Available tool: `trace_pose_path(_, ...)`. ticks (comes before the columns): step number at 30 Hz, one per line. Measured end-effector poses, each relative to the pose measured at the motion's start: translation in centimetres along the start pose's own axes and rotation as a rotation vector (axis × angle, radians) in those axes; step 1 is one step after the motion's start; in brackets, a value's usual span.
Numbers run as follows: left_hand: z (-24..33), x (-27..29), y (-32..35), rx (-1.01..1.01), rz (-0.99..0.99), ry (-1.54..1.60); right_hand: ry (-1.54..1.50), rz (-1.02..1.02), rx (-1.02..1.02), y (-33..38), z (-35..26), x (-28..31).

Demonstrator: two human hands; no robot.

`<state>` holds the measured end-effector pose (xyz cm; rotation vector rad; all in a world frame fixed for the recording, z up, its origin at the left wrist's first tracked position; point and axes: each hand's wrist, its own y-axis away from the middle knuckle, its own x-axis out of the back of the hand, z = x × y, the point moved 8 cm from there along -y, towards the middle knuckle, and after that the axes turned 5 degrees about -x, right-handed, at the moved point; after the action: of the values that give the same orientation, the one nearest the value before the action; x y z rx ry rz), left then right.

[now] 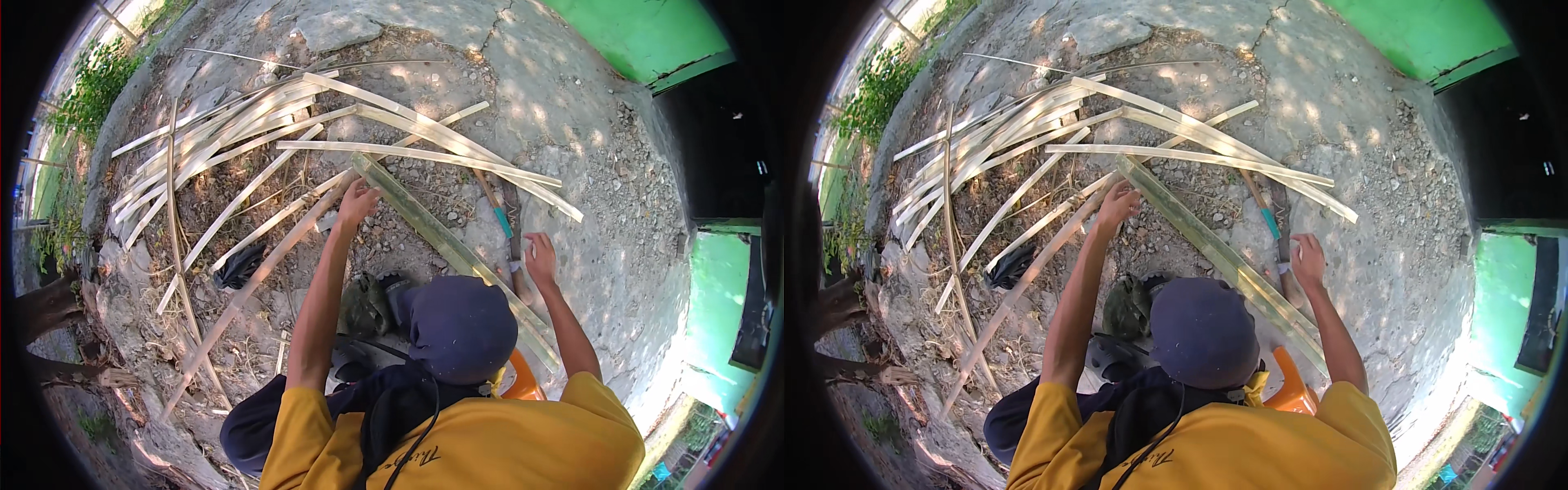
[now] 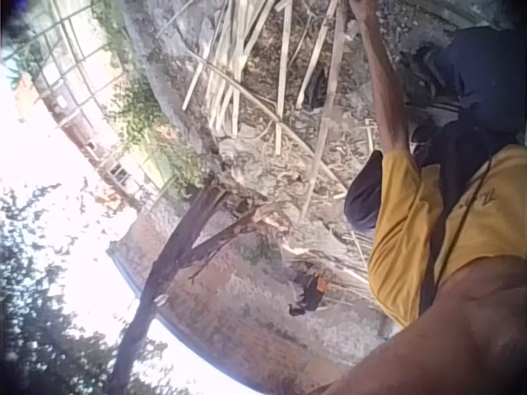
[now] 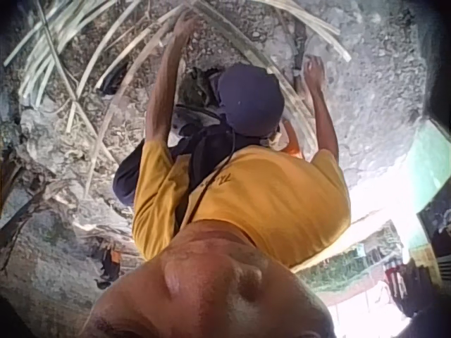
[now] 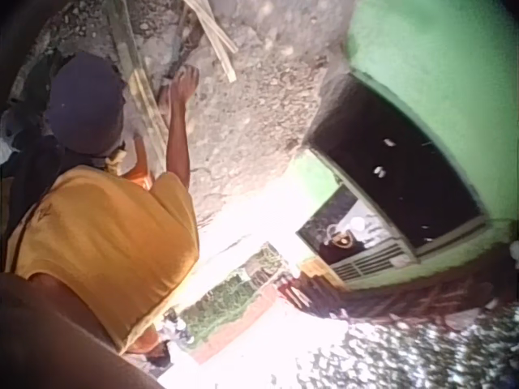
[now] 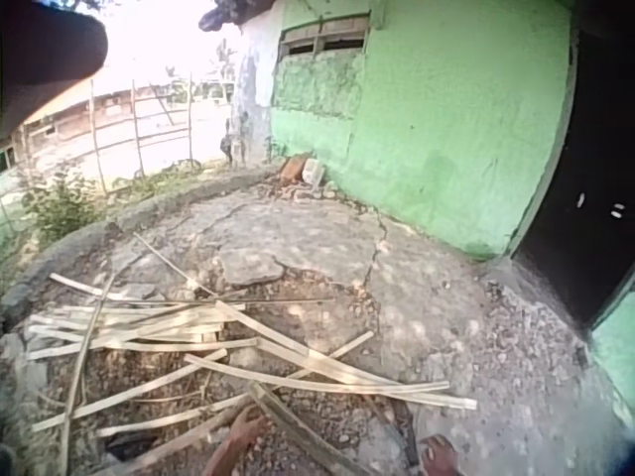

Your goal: The person shaves a long bamboo pole with a machete and then organizes thin bamboo strips on the ground.

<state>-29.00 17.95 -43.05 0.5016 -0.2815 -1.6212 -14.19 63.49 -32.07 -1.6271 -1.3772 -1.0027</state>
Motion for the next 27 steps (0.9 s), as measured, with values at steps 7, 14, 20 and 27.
trace_pose_path(7,-0.9,-0.3,1.6,0.013,-0.08,-0.038,0.164,-0.018,0.279,-16.9,-12.1,-8.0)
trace_pose_path(14,0.7,-0.3,3.3,0.058,-0.048,-0.066,0.397,0.001,0.286,-20.7,-9.6,-11.0)
trace_pose_path(20,0.0,0.7,2.3,0.041,-0.033,-0.023,0.128,-0.006,0.345,-18.5,-9.6,-4.5)
trace_pose_path(27,1.5,1.0,-0.1,-0.116,0.085,0.178,-0.227,-0.225,-0.068,-2.3,-2.4,0.6)
